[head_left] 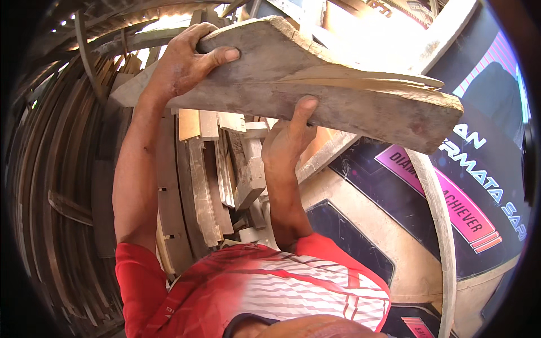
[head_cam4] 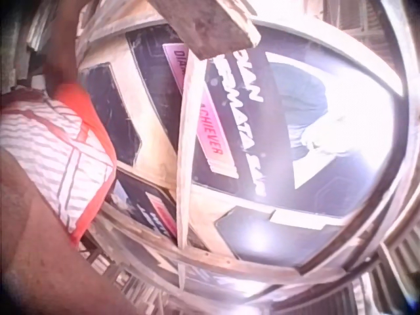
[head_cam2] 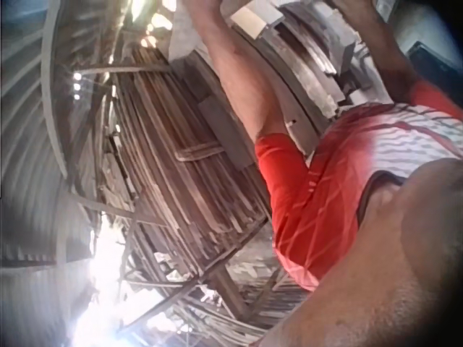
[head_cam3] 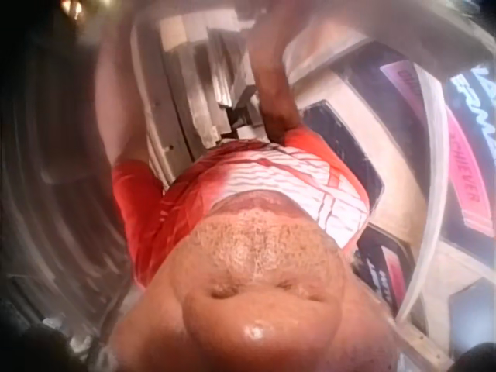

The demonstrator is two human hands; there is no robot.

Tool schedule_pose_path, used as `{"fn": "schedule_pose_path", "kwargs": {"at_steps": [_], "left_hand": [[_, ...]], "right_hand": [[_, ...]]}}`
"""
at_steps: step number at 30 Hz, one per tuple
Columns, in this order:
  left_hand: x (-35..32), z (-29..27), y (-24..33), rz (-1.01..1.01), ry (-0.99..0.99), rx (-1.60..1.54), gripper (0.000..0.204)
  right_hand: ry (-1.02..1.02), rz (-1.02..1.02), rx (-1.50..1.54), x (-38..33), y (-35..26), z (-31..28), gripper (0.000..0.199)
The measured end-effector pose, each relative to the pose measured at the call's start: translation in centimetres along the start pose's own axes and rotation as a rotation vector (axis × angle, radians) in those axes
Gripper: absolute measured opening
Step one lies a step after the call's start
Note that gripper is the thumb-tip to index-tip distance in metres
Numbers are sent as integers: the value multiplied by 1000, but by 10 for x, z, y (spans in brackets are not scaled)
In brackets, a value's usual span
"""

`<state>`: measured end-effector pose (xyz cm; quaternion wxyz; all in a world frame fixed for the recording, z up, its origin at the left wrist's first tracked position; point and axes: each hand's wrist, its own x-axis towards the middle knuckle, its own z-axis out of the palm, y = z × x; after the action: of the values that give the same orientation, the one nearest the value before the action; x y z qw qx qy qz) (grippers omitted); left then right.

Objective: The person sorts through a stack of wooden boards, lifting, turning over, and moving various wooden planks and curved wooden pieces by hand.

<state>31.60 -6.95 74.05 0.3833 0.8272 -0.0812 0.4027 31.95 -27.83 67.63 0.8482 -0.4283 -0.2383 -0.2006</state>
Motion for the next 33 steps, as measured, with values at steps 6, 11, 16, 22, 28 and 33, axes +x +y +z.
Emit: {"fn": "schedule_pose_path", "kwargs": {"at_steps": [6,11,16,22,28,33], "left_hand": [[26,37,-16,44,-116,1,84],[44,61,-20,68,-213,-27,76],[51,109,-38,-120,-364,-140,80],[31,177,-46,-148,-512,-148,77],[7,226,-63,-172,-588,-41,94],[-5,253,-74,-218,-642,-16,95]], "right_hand": [[161,-78,-98,-15,14,-23,63],[108,-3,-113,-26,16,-41,46],[141,-63,-303,-41,6,-38,45],[121,-170,-559,-44,17,-73,44],[290,-82,-597,-57,33,-109,34],[353,-26,-657,-67,50,-142,34]]}}
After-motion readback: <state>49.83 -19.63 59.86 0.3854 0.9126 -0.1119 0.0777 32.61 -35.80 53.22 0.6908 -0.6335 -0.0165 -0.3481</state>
